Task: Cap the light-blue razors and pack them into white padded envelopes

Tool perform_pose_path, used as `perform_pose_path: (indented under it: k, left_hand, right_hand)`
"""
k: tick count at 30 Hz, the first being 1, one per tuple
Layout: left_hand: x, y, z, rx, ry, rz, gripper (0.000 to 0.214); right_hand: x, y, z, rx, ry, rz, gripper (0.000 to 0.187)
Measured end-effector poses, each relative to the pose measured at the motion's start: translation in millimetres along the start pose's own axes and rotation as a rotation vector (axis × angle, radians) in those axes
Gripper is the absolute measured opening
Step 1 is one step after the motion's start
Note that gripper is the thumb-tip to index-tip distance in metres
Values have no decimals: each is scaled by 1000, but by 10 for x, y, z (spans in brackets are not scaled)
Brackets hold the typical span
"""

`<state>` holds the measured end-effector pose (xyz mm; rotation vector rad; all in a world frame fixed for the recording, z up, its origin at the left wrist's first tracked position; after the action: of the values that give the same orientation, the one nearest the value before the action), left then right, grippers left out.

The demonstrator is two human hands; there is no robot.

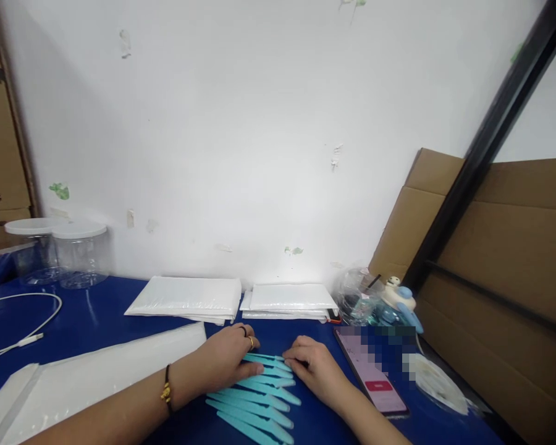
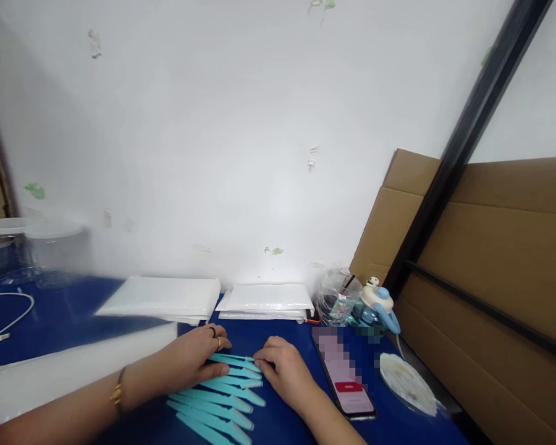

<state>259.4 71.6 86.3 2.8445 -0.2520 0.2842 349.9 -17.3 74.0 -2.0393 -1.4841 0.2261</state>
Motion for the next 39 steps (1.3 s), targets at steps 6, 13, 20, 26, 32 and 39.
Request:
perform_pose_path:
  k: [6, 13, 20, 26, 32, 39]
  left_hand:
    - [-39, 386, 10, 59, -191, 40, 88]
    - [-23, 477, 91, 210, -179, -43, 58]
    - [91, 381, 223, 216, -167, -241, 47]
    - [83, 334, 338, 159, -121, -339, 29]
    - [-59, 426, 178, 91, 100, -365, 32]
    - [25, 1503, 108, -643, 426, 114, 34]
  right_hand:
    - [-109, -31, -154, 32, 15, 36, 23]
    - [-341, -380, -859, 131, 183, 2, 35]
    - [-837, -697, -917, 129, 218, 20, 33]
    - [-1282, -476, -432, 291, 279, 156, 29]
    - [-1182, -35, -113, 803, 399, 382, 72]
    - [-846, -681, -100, 1038, 160, 219, 45]
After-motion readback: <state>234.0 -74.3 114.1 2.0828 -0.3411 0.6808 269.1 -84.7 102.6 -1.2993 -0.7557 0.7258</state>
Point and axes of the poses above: each hand's wrist, its own x-axis towards the middle knuckle, its own z-axis out of the palm, y = z × x, the point moved 10 cm from there along x, towards the middle knuckle, and after that the axes turned 12 degrees about z, right-handed, at the moved point
